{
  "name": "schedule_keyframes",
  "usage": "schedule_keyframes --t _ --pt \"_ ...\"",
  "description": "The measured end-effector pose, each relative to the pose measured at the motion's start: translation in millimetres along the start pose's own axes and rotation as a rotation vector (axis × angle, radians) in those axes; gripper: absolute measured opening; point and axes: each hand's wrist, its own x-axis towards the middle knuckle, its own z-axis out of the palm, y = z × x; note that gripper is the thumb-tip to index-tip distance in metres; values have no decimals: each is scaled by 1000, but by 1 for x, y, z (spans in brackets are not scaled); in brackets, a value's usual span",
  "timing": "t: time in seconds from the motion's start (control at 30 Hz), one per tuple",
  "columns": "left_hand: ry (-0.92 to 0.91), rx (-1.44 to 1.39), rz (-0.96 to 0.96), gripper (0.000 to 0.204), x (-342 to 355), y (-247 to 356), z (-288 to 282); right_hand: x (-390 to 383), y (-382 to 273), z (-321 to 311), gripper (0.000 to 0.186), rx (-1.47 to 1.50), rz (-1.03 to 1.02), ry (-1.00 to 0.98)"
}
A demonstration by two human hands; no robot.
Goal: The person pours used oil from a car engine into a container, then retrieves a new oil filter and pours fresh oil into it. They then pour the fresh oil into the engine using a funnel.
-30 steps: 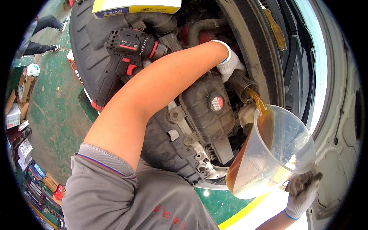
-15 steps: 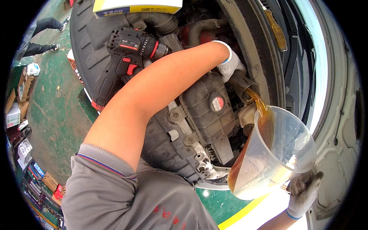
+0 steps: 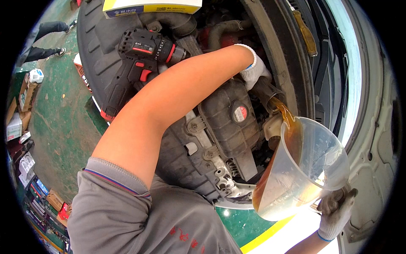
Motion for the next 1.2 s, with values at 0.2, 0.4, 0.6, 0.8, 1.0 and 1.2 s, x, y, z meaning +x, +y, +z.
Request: schedule_keyframes --t 0.2,0.4,0.6,0.8,1.0,1.2 --pt "-124 -26 -1 92 -6 6 -11 2 -2 -2 48 45 28 -39" --pt "-135 -34 3 92 -9 9 -14 2 -3 -4 48 -3 10 -57" --pt "-150 -56 37 93 1 3 -14 -1 -10 3 50 38 52 -113" --pt "-117 -101 119 80 6 -5 -13 5 -6 -2 52 -3 7 -156" --pt "-122 -22 -38 92 -6 9 -10 8 -8 -4 52 24 35 -143" --pt "-105 -42 3 91 -5 6 -8 12 -7 -6 52 20 33 -89"
